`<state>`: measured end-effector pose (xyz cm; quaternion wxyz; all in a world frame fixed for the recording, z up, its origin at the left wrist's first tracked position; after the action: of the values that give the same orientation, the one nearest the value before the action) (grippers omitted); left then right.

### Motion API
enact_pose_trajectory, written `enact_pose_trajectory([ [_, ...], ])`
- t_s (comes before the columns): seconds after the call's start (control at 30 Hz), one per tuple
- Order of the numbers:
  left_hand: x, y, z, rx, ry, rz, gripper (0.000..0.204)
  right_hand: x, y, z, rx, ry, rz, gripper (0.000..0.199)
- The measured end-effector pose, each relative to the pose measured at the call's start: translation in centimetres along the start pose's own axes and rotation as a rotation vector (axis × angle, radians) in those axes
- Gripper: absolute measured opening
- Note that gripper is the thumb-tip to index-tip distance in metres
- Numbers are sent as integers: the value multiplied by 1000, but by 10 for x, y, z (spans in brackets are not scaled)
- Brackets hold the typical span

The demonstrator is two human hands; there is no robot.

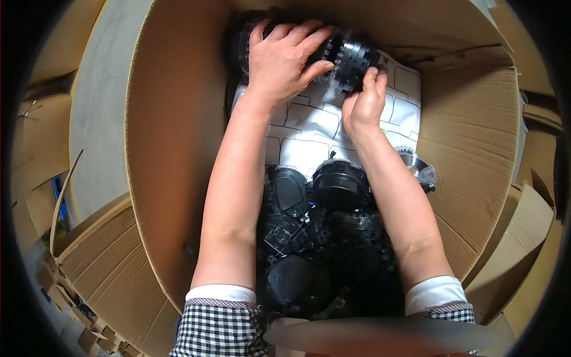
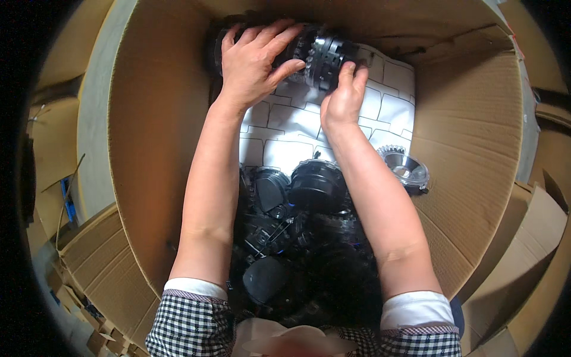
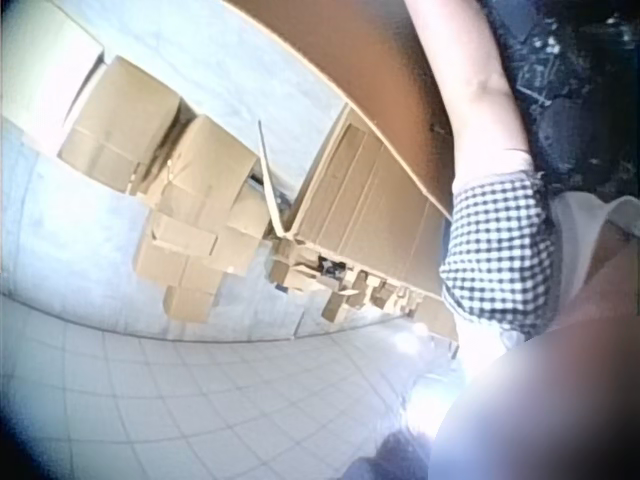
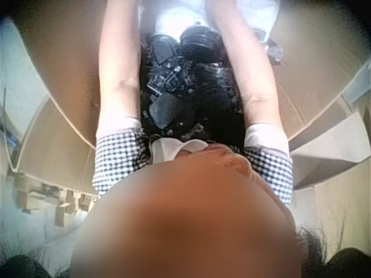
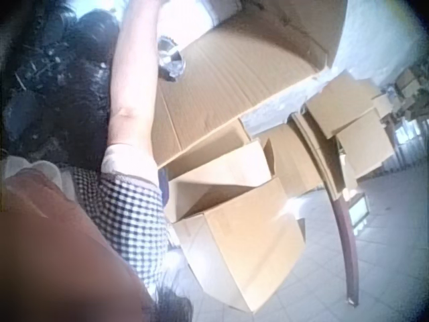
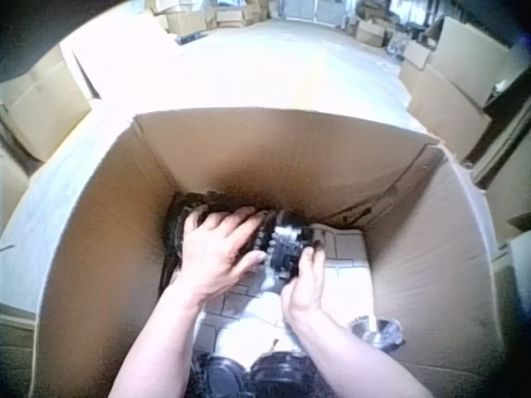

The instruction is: The person packs black plastic electronic components by hand, transferring them from a bulk container into the individual cells of a grid-partitioned shipping box.

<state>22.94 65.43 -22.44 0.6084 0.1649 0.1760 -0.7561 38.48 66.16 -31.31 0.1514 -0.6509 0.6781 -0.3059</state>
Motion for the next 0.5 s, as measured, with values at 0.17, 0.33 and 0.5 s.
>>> enact_pose_trajectory([
  [0.17,-1,15,0,-62,64,21,54,-34,-6,22,738,25,155,38],
  [0.33,-7,47,-8,-205,566,-215,58,-39,-15,10,1225,-263,193,37],
  [0.5,-19,37,-18,138,252,-145,43,-26,-67,-27,1621,-722,-310,37],
])
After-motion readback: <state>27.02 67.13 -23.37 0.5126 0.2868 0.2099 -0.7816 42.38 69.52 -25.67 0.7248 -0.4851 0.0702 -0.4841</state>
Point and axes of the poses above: each hand's wrist, its own x-axis away from the middle knuckle, its own z-axis out of the back of the hand, y = z × x, the point moved 5 cm from there along -x, towards the middle knuckle, and after that the axes turned 12 degrees about -x, right-handed, at the moved point
